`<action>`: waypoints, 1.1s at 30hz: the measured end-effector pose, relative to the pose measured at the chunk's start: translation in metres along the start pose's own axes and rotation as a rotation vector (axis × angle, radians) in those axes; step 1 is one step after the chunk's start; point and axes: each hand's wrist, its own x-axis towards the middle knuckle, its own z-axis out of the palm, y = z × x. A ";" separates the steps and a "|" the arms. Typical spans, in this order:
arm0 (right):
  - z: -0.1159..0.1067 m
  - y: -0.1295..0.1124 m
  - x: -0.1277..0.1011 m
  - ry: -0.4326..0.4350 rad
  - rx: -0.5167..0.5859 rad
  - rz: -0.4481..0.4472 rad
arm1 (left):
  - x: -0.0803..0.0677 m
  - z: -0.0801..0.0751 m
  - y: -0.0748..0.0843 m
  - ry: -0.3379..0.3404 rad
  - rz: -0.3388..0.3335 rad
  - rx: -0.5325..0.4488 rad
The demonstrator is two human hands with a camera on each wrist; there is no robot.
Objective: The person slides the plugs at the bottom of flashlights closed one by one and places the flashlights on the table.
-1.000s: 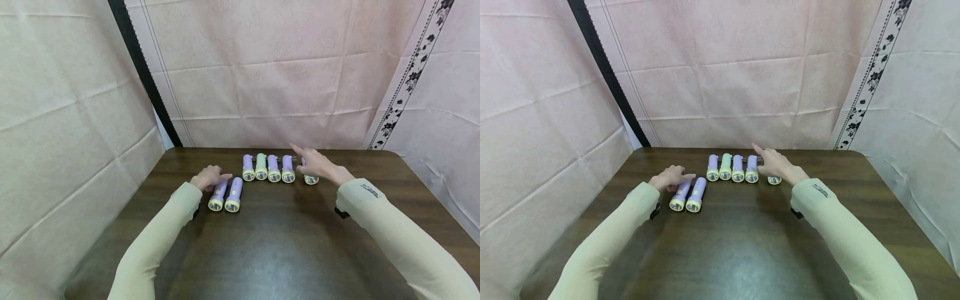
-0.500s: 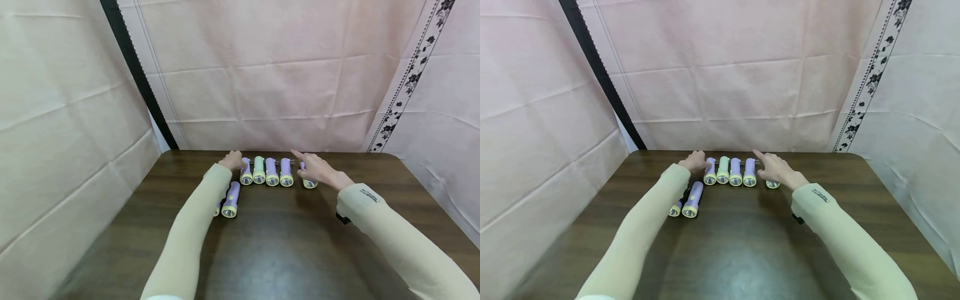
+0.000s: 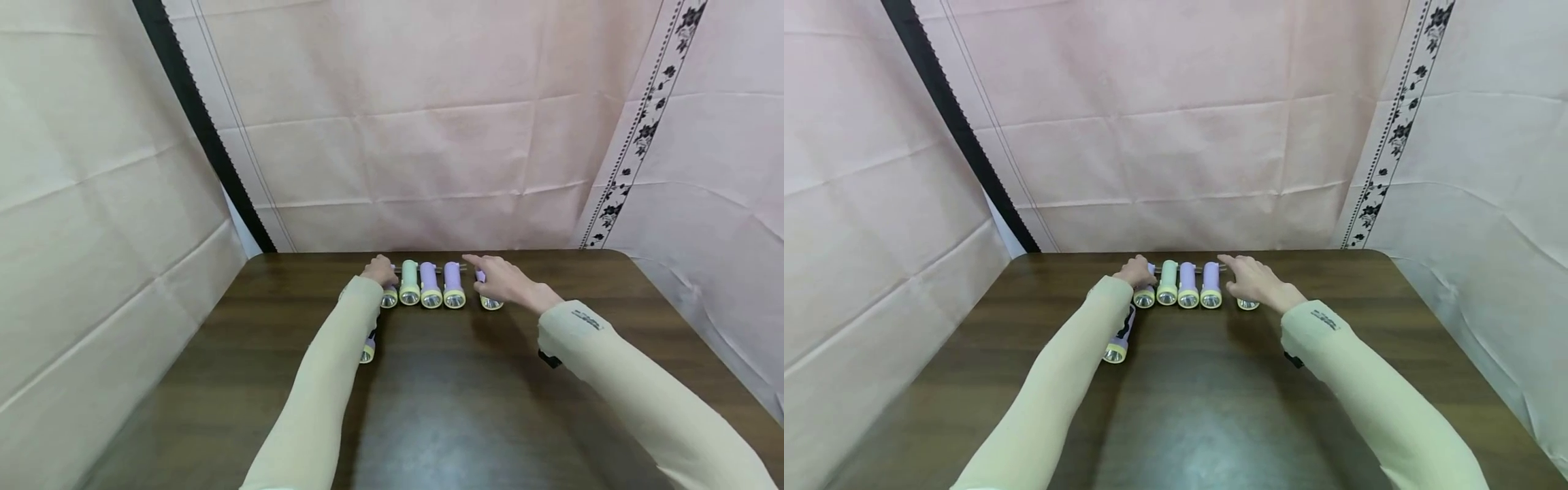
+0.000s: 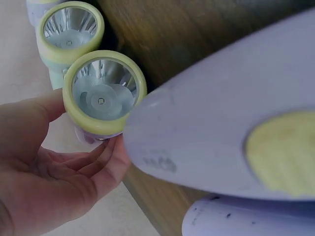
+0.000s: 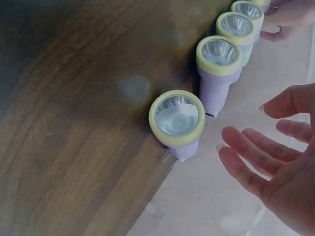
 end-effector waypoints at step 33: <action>-0.013 -0.016 0.003 0.132 0.016 -0.024 | -0.029 -0.037 0.018 0.136 0.221 -0.141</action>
